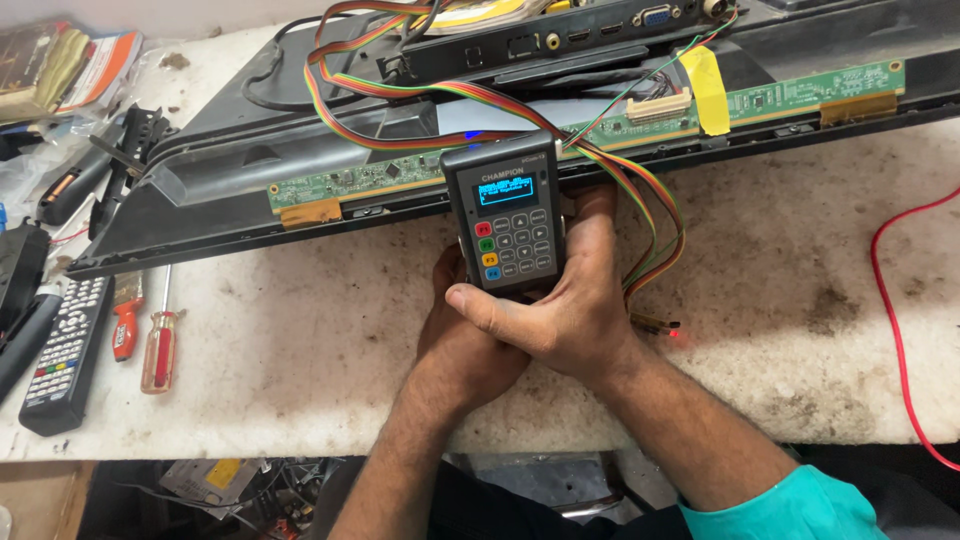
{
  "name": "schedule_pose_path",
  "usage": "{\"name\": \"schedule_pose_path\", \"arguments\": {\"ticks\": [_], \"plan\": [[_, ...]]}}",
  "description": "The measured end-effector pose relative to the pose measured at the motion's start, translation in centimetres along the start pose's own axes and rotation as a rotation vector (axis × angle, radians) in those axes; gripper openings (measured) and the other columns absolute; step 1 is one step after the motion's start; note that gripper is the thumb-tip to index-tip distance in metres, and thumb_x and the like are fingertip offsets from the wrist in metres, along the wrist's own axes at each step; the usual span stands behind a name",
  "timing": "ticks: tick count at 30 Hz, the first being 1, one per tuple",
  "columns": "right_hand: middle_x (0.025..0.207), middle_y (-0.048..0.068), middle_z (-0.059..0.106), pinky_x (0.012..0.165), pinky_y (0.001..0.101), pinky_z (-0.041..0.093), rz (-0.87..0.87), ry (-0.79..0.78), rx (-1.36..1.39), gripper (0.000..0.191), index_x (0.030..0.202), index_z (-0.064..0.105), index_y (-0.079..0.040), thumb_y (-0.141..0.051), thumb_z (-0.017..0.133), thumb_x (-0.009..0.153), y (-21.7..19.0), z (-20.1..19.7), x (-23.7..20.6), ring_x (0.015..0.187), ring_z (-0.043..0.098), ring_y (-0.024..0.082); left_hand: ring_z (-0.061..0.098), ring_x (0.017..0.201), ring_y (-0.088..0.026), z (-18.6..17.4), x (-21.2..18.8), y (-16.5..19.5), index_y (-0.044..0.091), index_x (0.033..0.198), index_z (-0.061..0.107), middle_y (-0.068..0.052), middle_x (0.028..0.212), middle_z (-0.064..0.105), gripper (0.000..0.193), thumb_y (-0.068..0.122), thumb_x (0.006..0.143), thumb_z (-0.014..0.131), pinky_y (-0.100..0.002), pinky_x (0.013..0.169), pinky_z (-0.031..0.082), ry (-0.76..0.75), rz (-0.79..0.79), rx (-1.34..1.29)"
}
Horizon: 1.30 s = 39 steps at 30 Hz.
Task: The person holds a handheld LCD programmer/tester connected by ribbon cables to the mainboard of an opened television lying on the workbench. They press buttons on the device to cycle through test modes, causing the TV backlight to flash blue, red, and green, then set the device down and handle the board's cables.
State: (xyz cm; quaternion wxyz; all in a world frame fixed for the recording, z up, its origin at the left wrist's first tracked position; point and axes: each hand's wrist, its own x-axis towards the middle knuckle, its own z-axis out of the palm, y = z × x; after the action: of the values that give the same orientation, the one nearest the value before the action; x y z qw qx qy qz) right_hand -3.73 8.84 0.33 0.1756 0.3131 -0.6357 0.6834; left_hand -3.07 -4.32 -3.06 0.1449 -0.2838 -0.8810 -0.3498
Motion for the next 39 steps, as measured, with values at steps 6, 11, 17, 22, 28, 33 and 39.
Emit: {"name": "schedule_pose_path", "arguments": {"ticks": [6,11,17,22,28,33,39], "plan": [[0.131,0.012,0.054,0.102,0.0333,0.061,0.043,-0.007,0.057,0.088,0.147,0.029,-0.001,-0.009,0.089,0.083,-0.01,0.02,0.02,0.113,0.063,0.015,0.061,0.125,-0.024,-0.18,0.04,0.18,0.021,0.122,0.069,-0.001,0.124,0.072,0.036,0.021,0.085,0.066,-0.053,0.117,0.026,-0.015,-0.04,0.005],[0.133,0.011,0.053,0.104,0.0337,0.061,0.051,-0.001,0.103,0.089,0.147,0.028,-0.001,-0.009,0.089,0.082,-0.02,0.06,0.07,0.118,0.063,0.016,0.061,0.125,-0.026,-0.14,-0.01,0.23,0.019,0.122,0.069,-0.003,0.125,0.072,0.038,0.02,0.084,0.067,-0.054,0.116,0.025,0.012,-0.002,0.013],[0.125,0.011,0.056,0.098,0.0318,0.061,0.055,-0.015,0.073,0.086,0.146,0.031,-0.001,-0.008,0.089,0.083,-0.12,0.04,-0.03,0.111,0.064,0.015,0.062,0.127,-0.022,-0.07,-0.08,-0.09,0.022,0.121,0.068,0.001,0.124,0.073,0.034,0.022,0.087,0.066,-0.052,0.12,0.027,-0.031,-0.045,-0.008],[0.128,0.011,0.055,0.1,0.0329,0.062,0.058,-0.008,0.084,0.086,0.145,0.03,-0.001,-0.009,0.088,0.082,-0.19,0.04,0.12,0.113,0.064,0.016,0.059,0.129,-0.024,0.18,-0.06,-0.1,0.021,0.125,0.067,-0.001,0.129,0.071,0.038,0.021,0.087,0.064,-0.055,0.117,0.023,0.0,0.003,0.022],[0.128,0.012,0.054,0.1,0.032,0.061,0.044,-0.006,0.053,0.087,0.146,0.03,-0.001,-0.009,0.089,0.083,-0.04,0.03,0.0,0.114,0.062,0.015,0.059,0.13,-0.022,0.11,-0.07,-0.21,0.023,0.124,0.068,0.001,0.128,0.071,0.038,0.024,0.086,0.063,-0.055,0.117,0.023,-0.031,0.0,0.035],[0.129,0.012,0.052,0.103,0.0322,0.059,-0.001,0.0,-0.004,0.086,0.145,0.029,0.0,-0.008,0.09,0.083,0.11,0.02,-0.11,0.116,0.06,0.015,0.059,0.13,-0.022,0.11,-0.02,-0.19,0.024,0.126,0.068,0.001,0.131,0.071,0.037,0.025,0.089,0.063,-0.054,0.117,0.022,-0.024,0.015,0.036],[0.132,0.012,0.053,0.102,0.0326,0.061,0.05,-0.008,0.058,0.089,0.147,0.029,0.0,-0.009,0.089,0.082,0.25,-0.06,-0.12,0.113,0.062,0.015,0.059,0.13,-0.023,0.12,-0.05,-0.18,0.024,0.125,0.069,0.0,0.13,0.071,0.037,0.023,0.089,0.063,-0.054,0.118,0.022,-0.03,-0.004,0.023]]}}
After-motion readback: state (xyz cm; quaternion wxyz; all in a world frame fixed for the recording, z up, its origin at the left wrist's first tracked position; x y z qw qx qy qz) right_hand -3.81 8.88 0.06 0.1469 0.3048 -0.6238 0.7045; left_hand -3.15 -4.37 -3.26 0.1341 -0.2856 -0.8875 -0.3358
